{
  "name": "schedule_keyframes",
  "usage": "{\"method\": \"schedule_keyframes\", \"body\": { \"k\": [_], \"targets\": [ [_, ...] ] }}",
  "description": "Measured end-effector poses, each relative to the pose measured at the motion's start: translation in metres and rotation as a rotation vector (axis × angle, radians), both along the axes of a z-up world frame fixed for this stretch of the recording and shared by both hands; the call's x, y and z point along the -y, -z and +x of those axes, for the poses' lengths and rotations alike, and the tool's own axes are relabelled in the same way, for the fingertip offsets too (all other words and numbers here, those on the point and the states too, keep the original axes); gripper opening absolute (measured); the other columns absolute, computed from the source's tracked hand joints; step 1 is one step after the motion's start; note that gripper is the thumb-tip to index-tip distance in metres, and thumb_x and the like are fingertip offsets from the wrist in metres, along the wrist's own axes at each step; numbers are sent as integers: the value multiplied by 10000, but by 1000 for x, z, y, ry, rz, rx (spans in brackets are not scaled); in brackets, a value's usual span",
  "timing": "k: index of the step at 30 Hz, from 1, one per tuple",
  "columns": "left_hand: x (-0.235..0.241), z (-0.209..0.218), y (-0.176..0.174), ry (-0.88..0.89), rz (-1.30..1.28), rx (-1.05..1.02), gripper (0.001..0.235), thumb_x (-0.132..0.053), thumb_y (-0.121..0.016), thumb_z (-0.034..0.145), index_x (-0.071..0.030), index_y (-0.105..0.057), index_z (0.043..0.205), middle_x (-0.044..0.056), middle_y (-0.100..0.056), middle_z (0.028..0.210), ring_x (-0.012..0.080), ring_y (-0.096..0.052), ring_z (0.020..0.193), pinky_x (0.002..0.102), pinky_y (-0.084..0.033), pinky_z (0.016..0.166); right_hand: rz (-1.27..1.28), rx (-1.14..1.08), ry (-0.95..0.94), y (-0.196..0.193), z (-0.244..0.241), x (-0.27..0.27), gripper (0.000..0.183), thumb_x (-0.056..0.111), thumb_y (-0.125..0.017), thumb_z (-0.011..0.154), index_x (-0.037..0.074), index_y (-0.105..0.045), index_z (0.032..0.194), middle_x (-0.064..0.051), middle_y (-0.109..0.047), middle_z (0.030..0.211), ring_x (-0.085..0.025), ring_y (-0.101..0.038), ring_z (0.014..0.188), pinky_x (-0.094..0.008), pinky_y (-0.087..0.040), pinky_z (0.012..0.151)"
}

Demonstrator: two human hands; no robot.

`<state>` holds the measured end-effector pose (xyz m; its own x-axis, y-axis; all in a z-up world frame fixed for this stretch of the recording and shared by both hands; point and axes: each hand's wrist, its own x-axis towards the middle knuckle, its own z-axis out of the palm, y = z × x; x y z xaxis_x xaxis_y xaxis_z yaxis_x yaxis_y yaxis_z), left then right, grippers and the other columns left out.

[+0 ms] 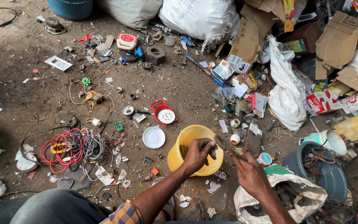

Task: The person uses pliers to dismantle small electrical components, including an orange plastic piece and a white plastic switch, extracting metal parts and discarding them into a yellow bucket. The person handles the components one at a time, repeatedly using the pliers to pry and cut.

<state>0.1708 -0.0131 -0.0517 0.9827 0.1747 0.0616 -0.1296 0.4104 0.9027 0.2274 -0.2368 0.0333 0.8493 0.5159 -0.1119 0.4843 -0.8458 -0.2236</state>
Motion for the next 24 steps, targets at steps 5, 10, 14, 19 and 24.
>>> {"method": "schedule_keyframes", "body": {
  "k": [5, 10, 14, 19, 24],
  "targets": [
    [-3, 5, 19, -10, -35, -62, 276, -257, -587, 1035, -1, -691, 1033, 28, -710, 788, 85, -662, 654, 262, -521, 477, 67, -177, -171, 26, 26, 21, 727, -2, -551, 837, 164, -434, 1536, -80, -728, 1237, -316, -516, 1360, -426, -343, 1173],
    [-6, 7, 24, -20, -77, -123, 228, -198, -634, 1011, 8, -701, 1084, 64, -763, 868, 104, -708, 700, 273, -524, 491, 62, -262, -153, 32, 32, 27, 680, -30, -539, 852, 181, -500, 1497, -70, -708, 1259, -257, -560, 1351, -398, -364, 1188],
    [-5, 14, 29, -32, -75, -158, 217, -172, -666, 966, 13, -665, 1080, 95, -793, 934, 139, -738, 701, 280, -504, 489, -6, -214, -49, 25, 29, 24, 731, 9, -543, 859, 248, -453, 1544, -102, -630, 1272, -277, -618, 1247, -402, -481, 1087],
    [0, 14, 36, -186, 302, -134, 326, -187, -756, 913, 39, -699, 1141, 120, -786, 963, 184, -760, 682, 337, -583, 618, -92, -9, -149, 18, 21, 19, 745, 52, -609, 826, 282, -468, 1520, -134, -678, 1291, -384, -491, 1348, -471, -507, 982],
    [-14, 7, 23, -292, 607, -167, 695, -241, -821, 839, -40, -528, 1436, 208, -723, 723, 311, -691, 701, 479, -517, 693, -121, 7, -31, 3, 9, 11, 747, 50, -603, 805, 324, -515, 1494, -187, -622, 1332, -366, -641, 1146, -479, -539, 918]
  ]
}}
